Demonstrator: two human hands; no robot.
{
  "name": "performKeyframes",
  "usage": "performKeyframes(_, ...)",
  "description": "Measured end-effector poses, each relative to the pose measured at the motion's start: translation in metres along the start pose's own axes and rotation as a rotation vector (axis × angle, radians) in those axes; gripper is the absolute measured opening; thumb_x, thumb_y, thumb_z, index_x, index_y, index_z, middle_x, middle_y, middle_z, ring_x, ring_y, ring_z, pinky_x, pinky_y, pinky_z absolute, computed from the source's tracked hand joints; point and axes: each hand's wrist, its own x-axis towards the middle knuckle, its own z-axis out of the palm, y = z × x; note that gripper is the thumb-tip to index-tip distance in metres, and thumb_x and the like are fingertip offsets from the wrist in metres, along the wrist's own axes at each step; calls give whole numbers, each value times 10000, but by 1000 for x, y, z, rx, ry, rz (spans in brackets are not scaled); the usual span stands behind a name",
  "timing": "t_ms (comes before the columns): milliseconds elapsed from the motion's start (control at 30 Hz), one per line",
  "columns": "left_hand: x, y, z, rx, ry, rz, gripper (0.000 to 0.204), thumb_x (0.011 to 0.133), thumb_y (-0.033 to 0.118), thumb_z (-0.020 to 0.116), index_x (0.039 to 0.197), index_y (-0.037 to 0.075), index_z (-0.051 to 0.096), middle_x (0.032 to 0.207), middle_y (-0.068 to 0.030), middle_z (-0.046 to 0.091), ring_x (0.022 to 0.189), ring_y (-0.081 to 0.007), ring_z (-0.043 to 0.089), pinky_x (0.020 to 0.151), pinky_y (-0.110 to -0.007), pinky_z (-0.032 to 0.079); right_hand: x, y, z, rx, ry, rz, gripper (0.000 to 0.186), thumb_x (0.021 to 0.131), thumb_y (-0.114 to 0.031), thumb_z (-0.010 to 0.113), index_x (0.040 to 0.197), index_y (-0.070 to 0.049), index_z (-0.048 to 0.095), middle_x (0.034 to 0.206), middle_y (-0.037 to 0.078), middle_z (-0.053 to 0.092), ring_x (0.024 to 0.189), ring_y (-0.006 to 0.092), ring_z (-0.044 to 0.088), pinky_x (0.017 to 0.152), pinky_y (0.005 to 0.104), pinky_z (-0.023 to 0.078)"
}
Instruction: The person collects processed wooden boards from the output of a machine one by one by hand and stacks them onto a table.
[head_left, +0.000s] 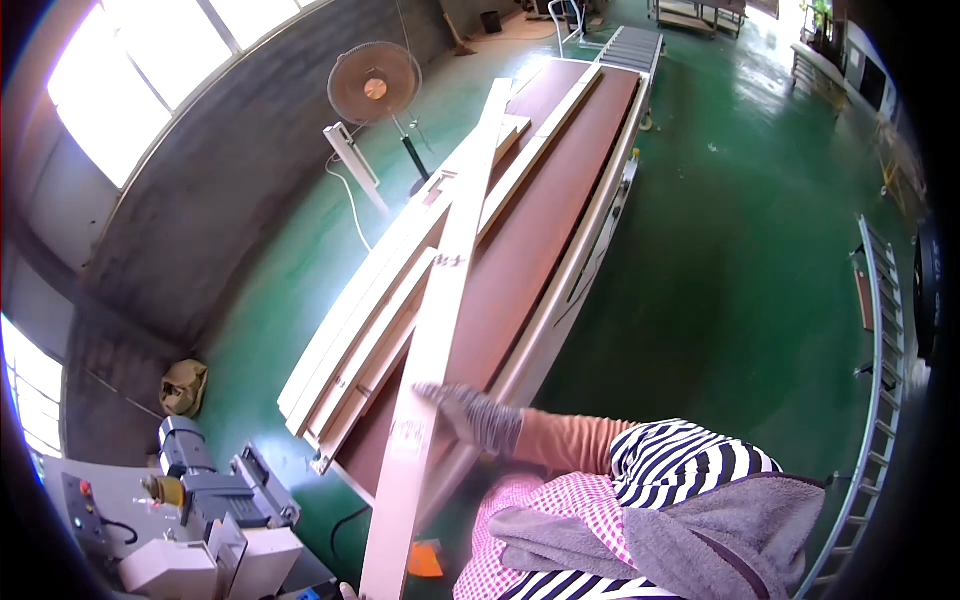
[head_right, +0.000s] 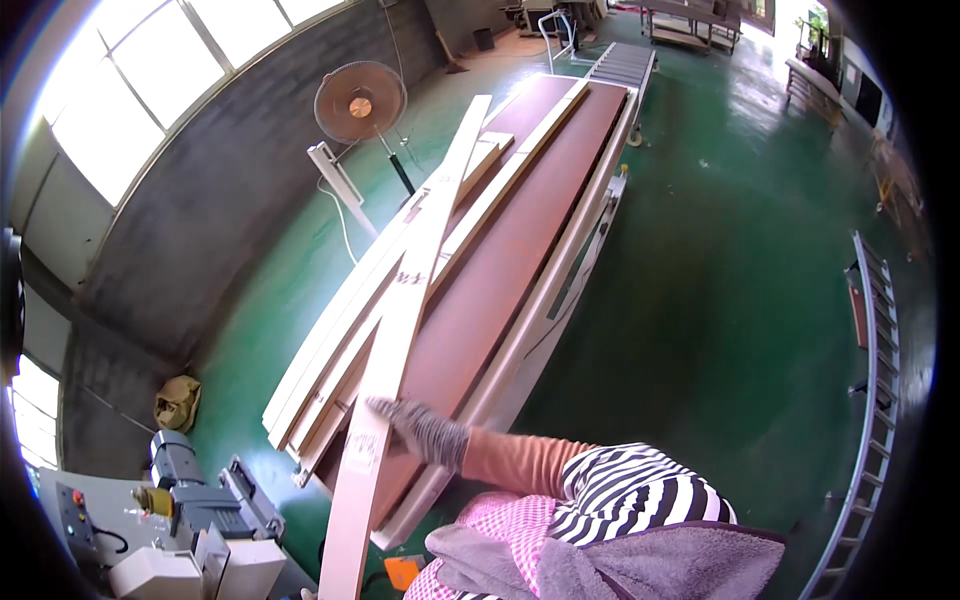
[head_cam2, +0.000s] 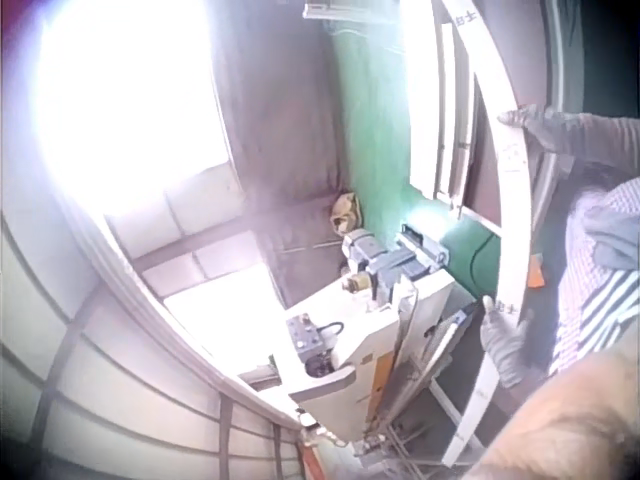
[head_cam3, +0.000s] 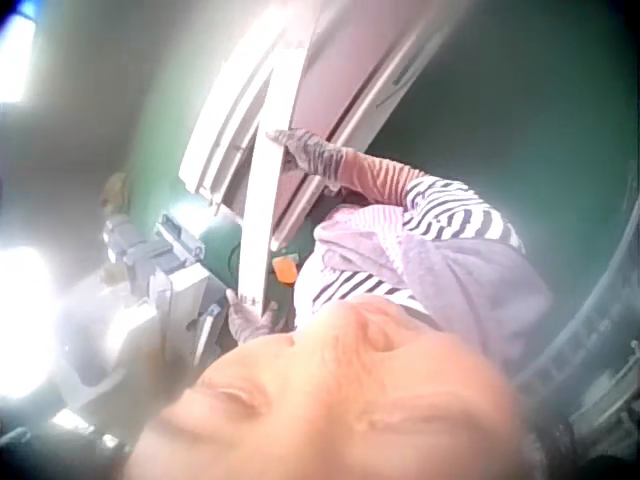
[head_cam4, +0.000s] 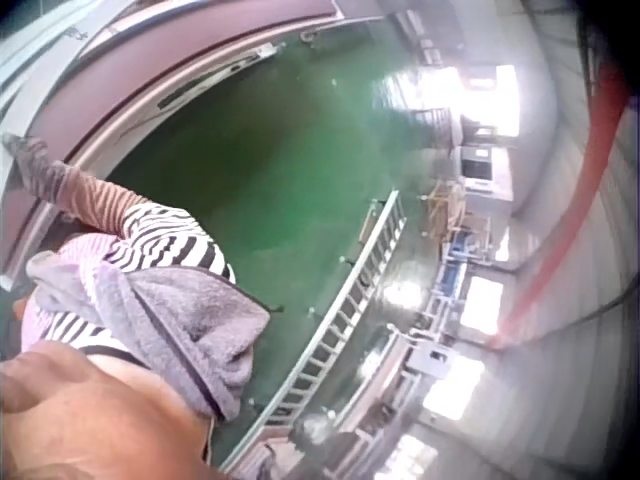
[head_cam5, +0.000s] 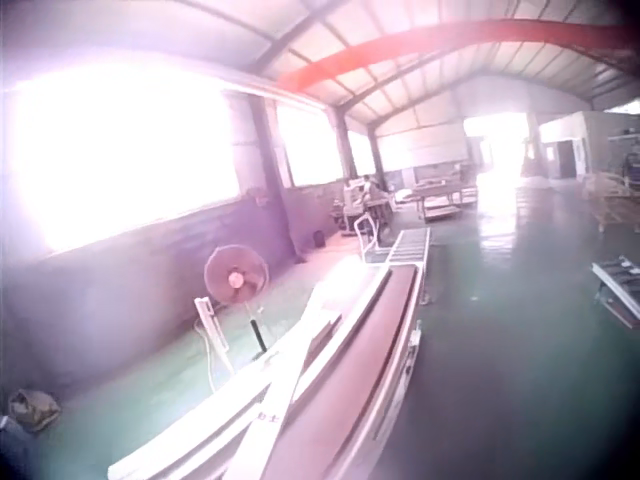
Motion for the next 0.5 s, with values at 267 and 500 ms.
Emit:
performKeyframes(267, 244, -183, 157, -862, -13, -98, 1022, 654, 518, 829, 1458, 140, 325, 1058, -173, 669, 929, -393, 647, 824, -498, 503, 170, -98, -47, 163, 312, -359, 329, 908, -225, 697, 1176, -68, 590, 1083, 106, 684, 976, 243, 676, 864, 442, 575)
performKeyframes(500, 320, 4, 112, -205, 166, 403, 939, 603, 424, 865, 1363, 62, 450, 1041, -131, 632, 965, -343, 585, 879, -431, 479, 241, -156, -169, 192, 446, -216, 332, 913, -201, 691, 1196, -62, 586, 1081, 110, 668, 1005, 291, 647, 895, 518, 547)
